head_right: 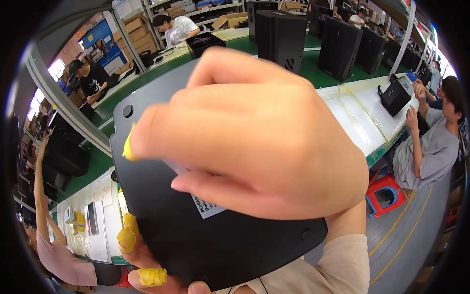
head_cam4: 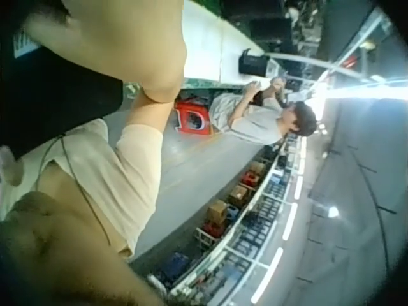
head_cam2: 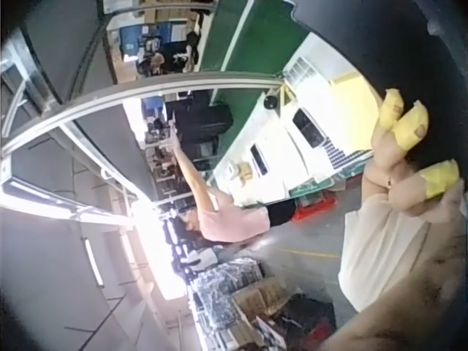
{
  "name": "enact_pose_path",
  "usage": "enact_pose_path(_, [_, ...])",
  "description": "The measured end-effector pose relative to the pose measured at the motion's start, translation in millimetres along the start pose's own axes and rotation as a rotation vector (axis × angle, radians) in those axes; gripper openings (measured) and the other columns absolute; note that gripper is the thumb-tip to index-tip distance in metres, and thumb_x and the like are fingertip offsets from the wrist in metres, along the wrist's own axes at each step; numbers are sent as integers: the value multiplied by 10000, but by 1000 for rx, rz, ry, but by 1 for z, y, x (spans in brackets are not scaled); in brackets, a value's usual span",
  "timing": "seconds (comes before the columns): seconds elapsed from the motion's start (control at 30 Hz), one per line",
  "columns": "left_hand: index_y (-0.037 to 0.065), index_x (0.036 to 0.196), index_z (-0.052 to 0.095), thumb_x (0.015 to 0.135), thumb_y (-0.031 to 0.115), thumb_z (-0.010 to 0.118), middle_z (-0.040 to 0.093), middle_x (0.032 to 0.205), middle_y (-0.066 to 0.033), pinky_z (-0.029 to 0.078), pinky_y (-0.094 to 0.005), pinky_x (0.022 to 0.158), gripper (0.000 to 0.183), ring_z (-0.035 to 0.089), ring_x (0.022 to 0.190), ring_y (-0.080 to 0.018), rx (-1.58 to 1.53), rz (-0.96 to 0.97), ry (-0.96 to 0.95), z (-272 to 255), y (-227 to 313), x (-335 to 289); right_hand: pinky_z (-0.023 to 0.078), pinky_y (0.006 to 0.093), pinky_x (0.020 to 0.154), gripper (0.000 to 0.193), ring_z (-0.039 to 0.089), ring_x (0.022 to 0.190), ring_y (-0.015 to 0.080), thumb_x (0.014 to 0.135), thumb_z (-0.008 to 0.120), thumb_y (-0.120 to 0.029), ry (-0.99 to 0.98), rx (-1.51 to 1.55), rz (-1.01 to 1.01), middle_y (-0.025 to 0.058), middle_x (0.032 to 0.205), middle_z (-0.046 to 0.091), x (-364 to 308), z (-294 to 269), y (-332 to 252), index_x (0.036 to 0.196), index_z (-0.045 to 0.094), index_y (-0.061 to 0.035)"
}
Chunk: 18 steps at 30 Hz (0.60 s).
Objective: Applying labels and rubber feet to the bottom of electronic housings on an assembly line.
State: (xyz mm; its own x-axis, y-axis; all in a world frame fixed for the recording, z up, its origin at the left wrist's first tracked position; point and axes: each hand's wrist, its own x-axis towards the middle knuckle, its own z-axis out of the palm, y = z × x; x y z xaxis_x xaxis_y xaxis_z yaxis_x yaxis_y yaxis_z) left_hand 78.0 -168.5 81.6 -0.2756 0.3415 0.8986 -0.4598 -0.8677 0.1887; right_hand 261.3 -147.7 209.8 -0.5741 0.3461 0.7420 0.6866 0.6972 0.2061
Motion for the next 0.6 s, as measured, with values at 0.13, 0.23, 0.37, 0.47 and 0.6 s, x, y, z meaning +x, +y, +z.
enact_pose_path(0.13, [71, 989, 494, 739, 246, 675, 404, 1329, -378, 284, -533, 1088, 355, 417, 1266, -463, 22, 56, 57, -16, -6, -14, 405, 363, 966, 466, 511, 1154, 308, 660, 731, -94, 84, -72, 93, 146, 1171, 597, 13, -5, -13, 1109, 632, -18])
enact_pose_path(0.23, [67, 987, 497, 764, 239, 621, 384, 1331, -401, 283, -552, 1080, 309, 422, 1266, -452, 41, 22, -252, -10, 0, 25, 421, 322, 958, 292, 557, 1059, 248, 905, 607, -94, 160, 80, 488, 118, 1165, 580, 17, -27, -17, 1187, 572, -30])
enact_pose_path(0.37, [78, 1246, 318, 840, 380, 638, 189, 1484, -301, 348, -518, 1068, 598, 302, 1354, -416, 289, -266, -334, -37, 6, 14, 413, 289, 955, 282, 594, 972, 131, 957, 539, -140, 441, 306, 625, 72, 1025, 635, -32, 23, 19, 1203, 564, -4])
enact_pose_path(0.47, [89, 1336, 243, 909, 422, 541, 202, 1490, -232, 380, -534, 1055, 618, 311, 1338, -398, 350, -232, -271, -23, -14, 25, 445, 275, 855, 300, 595, 838, 111, 976, 521, -231, 639, 436, 778, 41, 908, 628, -70, 23, 1, 1142, 580, 12])
enact_pose_path(0.6, [114, 1349, 326, 877, 294, 559, 322, 1373, -179, 304, -606, 1072, 557, 395, 1222, -381, 600, 232, -413, -42, -48, -2, 381, 317, 959, 563, 544, 1000, 161, 1005, 357, -460, 669, 574, 772, 98, 1066, 583, -102, 68, -4, 1262, 493, 23])
